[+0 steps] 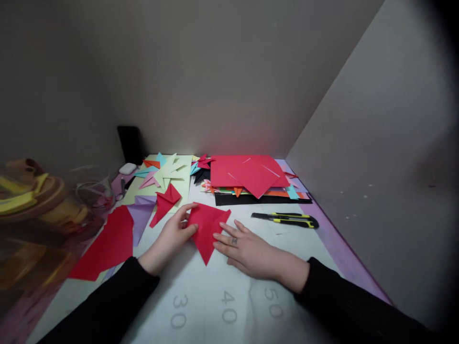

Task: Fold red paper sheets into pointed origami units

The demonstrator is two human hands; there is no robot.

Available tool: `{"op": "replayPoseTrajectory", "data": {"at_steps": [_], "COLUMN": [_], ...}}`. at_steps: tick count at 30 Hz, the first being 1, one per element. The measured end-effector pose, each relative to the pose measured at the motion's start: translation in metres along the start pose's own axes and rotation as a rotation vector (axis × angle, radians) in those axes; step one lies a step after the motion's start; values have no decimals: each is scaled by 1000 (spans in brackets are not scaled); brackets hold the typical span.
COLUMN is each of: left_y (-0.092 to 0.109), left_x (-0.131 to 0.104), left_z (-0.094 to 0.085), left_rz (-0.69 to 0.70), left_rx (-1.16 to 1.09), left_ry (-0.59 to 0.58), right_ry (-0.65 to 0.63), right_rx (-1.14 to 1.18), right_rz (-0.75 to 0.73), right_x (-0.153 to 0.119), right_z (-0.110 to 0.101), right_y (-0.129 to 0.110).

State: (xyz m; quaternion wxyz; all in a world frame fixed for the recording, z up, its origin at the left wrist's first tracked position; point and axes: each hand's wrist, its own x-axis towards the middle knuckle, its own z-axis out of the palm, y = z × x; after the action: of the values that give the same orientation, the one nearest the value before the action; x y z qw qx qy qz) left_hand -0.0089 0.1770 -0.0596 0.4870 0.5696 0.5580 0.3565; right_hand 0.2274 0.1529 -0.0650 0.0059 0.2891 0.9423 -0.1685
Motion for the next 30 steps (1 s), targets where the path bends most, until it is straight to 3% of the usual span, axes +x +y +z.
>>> {"op": "replayPoseTrajectory", "data": {"at_steps": [3,7,11,15,18,20,22,26,30], "left_y": [-8,-21,-26,-30,-31,-28,-24,-18,-23], "left_x": [-7,-27,-49,-53,-51,-49,-47,-39,-37], "left_z": [-12,-25,-35,-42,-46,-47,-47,-46,-50], "left_rz": [-62,-108,192,435,611,702,729,550,440], "left_rx": [-12,105,548,990,1137,1152,1089,809,582], "left_ry": [82,89,-47,-2,51,72,-31,-383,-412], "right_ry": [-11,32,34,26,31,32,28,14,-11], "right_rx": [-54,-87,-97,-51,-28,-29,-33,-28,56], "right_rz": [-79,-165,-208,-202,-205,-231,-274,-345,-429], "right_x": [22,44,48,44,43,43,43,38,29], "right_z": [-13,-20,-13,-3,0,1,1,2,6], "right_y": [-1,1,9,15,17,18,19,23,28]}}
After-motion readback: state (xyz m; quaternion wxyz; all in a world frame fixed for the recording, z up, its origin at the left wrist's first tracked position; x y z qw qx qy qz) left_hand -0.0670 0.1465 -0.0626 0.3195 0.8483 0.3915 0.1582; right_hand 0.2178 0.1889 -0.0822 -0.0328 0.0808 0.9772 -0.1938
